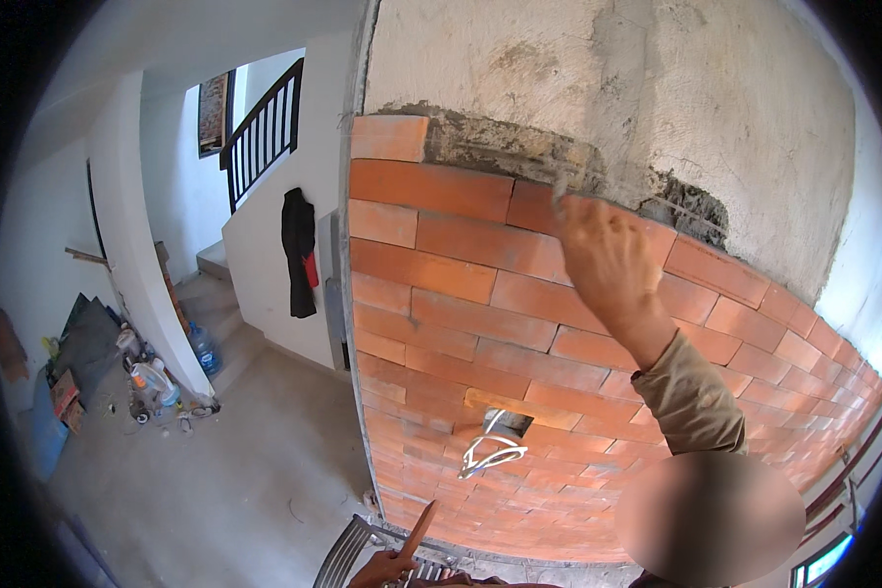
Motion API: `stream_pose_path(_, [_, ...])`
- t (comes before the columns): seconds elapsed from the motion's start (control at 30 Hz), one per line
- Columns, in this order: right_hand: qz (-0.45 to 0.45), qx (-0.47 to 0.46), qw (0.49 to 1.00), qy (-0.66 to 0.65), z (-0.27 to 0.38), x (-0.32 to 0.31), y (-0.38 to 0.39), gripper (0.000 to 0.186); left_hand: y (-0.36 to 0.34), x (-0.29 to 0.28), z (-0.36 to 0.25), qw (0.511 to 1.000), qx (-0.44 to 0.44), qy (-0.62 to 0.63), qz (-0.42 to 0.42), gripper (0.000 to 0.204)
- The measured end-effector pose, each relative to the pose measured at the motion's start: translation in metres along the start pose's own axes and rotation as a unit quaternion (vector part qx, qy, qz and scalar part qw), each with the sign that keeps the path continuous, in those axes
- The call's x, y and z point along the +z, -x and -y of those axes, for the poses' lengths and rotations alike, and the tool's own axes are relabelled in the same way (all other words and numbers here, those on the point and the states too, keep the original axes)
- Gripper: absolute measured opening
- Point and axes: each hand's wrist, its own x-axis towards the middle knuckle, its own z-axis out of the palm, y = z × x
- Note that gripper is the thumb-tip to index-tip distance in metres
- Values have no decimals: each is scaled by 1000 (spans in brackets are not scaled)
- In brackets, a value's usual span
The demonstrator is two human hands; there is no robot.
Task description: The person scoops mortar from a bucket using a trowel and applies it to the back of a rectangular terracotta tile. They then position the tile onto a partially tiled wall, aligning it with existing tiles and tapping it into place with a tool. The process is repeated with another tile.
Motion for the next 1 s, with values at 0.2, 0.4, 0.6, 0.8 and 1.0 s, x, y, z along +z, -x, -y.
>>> stream_pose_path(0.2, [41,-7,990,-138,-5,-19,5,26,4,-1,14,1000,-7,5,-6,49])
stream_pose_path(0.4, [65,-27,993,-93,1,-15,-12,27,5,-1,20,1000,-9,3,-5,48])
stream_pose_path(0.6, [33,-69,990,-115,1,-33,-20,12,5,0,22,1000,-6,3,-9,47])
stream_pose_path(0.8, [12,-62,998,-17,25,-13,-29,9,2,0,17,1000,-6,-8,-3,47])
stream_pose_path(1.0, [33,-15,999,-33,9,-20,-9,16,4,-2,19,1000,0,-18,-4,46])
